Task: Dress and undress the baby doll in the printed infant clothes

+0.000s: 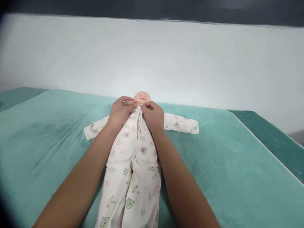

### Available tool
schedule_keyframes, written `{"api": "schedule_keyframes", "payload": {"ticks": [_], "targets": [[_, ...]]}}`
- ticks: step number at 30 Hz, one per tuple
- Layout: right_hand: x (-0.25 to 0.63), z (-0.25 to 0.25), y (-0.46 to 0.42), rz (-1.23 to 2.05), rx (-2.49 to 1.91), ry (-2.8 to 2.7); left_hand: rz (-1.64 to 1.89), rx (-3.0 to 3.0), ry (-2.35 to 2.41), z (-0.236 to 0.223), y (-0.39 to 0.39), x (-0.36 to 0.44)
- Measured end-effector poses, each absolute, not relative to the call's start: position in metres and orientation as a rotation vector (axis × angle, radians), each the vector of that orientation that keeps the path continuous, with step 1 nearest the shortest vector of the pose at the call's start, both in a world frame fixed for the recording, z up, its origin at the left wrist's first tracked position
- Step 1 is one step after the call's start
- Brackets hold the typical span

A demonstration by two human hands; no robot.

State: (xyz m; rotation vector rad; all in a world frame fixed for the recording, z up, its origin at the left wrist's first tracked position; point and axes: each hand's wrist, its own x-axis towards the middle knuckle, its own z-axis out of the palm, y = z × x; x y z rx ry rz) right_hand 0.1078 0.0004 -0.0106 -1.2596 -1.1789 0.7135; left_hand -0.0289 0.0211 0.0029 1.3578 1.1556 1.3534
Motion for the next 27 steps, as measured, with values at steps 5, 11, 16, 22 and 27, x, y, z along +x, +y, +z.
{"api": "schedule_keyframes", "payload": {"ticks": [5,11,16,22,27], "targets": [[0.107,-0.011,0.001,0.75,-1.17,-1.198,1.404,1.398,1.13,0.002,0.021,-0.029],[0.111,-0.013,0.001,0.768,-1.119,-1.278,1.386,1.38,1.096,0.003,0.02,-0.029],[0.116,-0.017,0.001,0.707,-1.1,-1.404,1.377,1.299,1.011,0.005,0.017,-0.031],[0.113,-0.016,-0.012,0.413,-1.062,-1.69,1.363,1.295,0.98,0.004,0.017,-0.033],[0.11,-0.018,-0.021,0.384,-1.097,-1.727,1.391,1.289,0.976,0.003,0.018,-0.033]]}}
